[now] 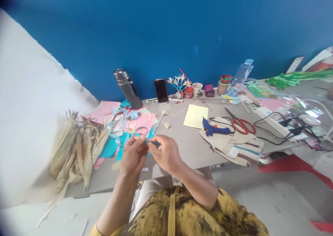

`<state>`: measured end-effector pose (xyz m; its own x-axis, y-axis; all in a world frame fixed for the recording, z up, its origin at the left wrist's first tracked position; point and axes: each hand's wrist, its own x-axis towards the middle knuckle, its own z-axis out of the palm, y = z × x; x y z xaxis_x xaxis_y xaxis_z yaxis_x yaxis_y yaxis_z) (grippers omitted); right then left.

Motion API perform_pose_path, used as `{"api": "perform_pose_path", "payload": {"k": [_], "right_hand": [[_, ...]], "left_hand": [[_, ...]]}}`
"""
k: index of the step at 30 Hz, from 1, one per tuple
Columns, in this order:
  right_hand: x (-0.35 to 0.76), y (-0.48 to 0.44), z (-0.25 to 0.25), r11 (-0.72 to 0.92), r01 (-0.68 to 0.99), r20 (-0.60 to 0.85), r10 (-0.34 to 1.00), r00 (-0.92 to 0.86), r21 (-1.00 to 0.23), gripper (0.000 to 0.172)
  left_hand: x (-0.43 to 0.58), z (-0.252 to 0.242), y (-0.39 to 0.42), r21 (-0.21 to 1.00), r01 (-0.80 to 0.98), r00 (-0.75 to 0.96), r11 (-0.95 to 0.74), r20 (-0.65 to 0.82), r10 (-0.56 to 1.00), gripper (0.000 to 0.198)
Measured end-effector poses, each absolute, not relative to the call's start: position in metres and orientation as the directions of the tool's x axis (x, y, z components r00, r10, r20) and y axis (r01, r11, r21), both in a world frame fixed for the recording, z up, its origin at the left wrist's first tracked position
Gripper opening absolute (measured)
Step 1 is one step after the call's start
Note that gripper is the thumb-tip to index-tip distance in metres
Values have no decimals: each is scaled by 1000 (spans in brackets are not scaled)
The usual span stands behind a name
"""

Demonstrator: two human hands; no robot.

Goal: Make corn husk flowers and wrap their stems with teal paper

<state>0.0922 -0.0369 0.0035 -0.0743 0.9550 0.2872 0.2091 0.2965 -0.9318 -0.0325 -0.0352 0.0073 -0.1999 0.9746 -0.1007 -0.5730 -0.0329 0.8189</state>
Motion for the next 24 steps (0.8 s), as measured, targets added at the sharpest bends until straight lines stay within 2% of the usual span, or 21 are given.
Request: {"api": "perform_pose_path", "payload": {"k": [2,4,6,8,11,14,16,18,21,24], "right_hand": [[95,-35,7,92,21,89,990,-112,-996,13],[98,-32,9,-81,-178,-45,979,-198,-981,15],[101,-30,9,-180,-299,-93,954,-284,-937,17],[103,-29,9,-212,-317,-105,941,-322,-924,18],[103,-32,7,-100,-179,-54,968,-245,-979,17],[103,-36,4,195,84,180,970,-162,-977,16],[103,-37,1,427,241,399,904,-157,-872,17],[103,-37,-2,578,375,552,813,-187,-724,20],[102,-35,-6,640,508,619,748,-239,-577,22],[100,-32,-11,629,562,622,746,-240,-537,16]], "left_hand": [[-35,6,-37,811,-586,-110,4,-85,990,33],[-38,5,-38,811,-583,-17,40,-61,998,34],[-40,3,-38,825,-561,51,66,-45,998,32],[-41,2,-38,839,-539,72,70,-37,997,28],[-40,0,-36,841,-540,4,38,-43,999,28],[-38,1,-35,852,-523,-75,11,-59,995,31],[-36,1,-35,868,-497,-109,-8,-53,993,31],[-35,1,-35,878,-478,-146,-31,-45,988,32],[-34,-2,-34,892,-450,-211,-52,-49,976,33],[-33,-6,-33,910,-411,-258,-50,-64,964,32]]}}
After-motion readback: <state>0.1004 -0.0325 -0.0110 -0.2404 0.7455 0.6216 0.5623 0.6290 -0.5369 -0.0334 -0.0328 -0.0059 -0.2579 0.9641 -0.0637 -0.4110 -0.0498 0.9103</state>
